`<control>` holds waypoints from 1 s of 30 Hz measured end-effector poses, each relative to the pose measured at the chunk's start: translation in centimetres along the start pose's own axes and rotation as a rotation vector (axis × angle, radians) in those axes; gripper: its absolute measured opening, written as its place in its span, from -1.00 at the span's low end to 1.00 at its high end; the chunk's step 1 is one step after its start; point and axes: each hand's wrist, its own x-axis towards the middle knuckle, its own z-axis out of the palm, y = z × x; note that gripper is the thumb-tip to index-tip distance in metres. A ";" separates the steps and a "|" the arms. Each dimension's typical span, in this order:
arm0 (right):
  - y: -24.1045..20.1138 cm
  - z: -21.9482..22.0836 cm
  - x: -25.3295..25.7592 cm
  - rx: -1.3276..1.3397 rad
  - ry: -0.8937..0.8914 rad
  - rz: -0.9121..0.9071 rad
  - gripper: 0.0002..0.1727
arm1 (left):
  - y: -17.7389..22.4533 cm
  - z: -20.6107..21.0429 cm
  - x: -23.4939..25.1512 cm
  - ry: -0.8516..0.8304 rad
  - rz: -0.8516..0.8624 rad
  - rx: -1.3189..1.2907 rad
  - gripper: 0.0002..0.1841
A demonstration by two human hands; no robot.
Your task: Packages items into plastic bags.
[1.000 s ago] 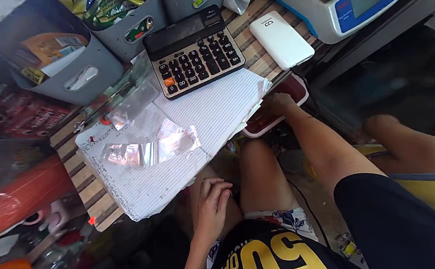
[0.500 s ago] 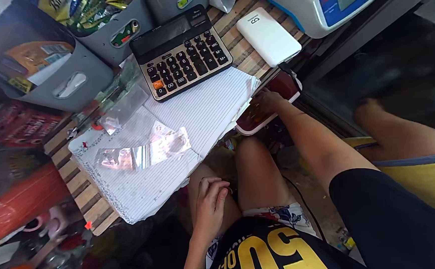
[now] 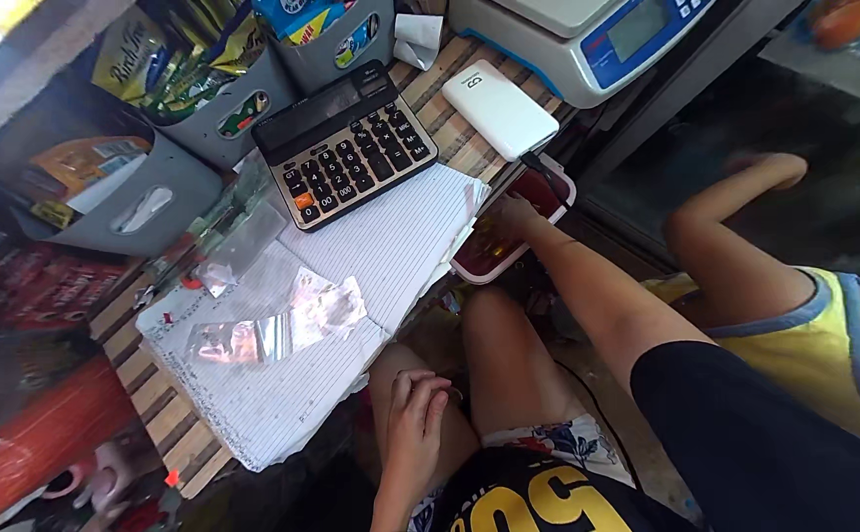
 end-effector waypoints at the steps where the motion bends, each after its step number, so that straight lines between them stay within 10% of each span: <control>1: 0.0 0.3 0.1 -0.007 -0.010 0.003 -0.25 | 0.0 -0.1 0.0 -0.001 0.001 0.002 -0.71; 13: -0.8 -0.8 -0.2 0.030 0.010 0.195 -0.12 | -0.5 -0.4 -0.9 0.015 -0.021 0.037 -0.71; 20: 0.1 -0.3 -0.8 0.001 -0.165 0.318 -0.72 | -0.8 0.0 -0.7 0.006 -0.031 0.027 -0.71; 30: 0.8 0.1 0.4 0.031 -0.025 0.469 -0.67 | -1.1 -0.4 -0.9 0.007 -0.066 0.032 -0.72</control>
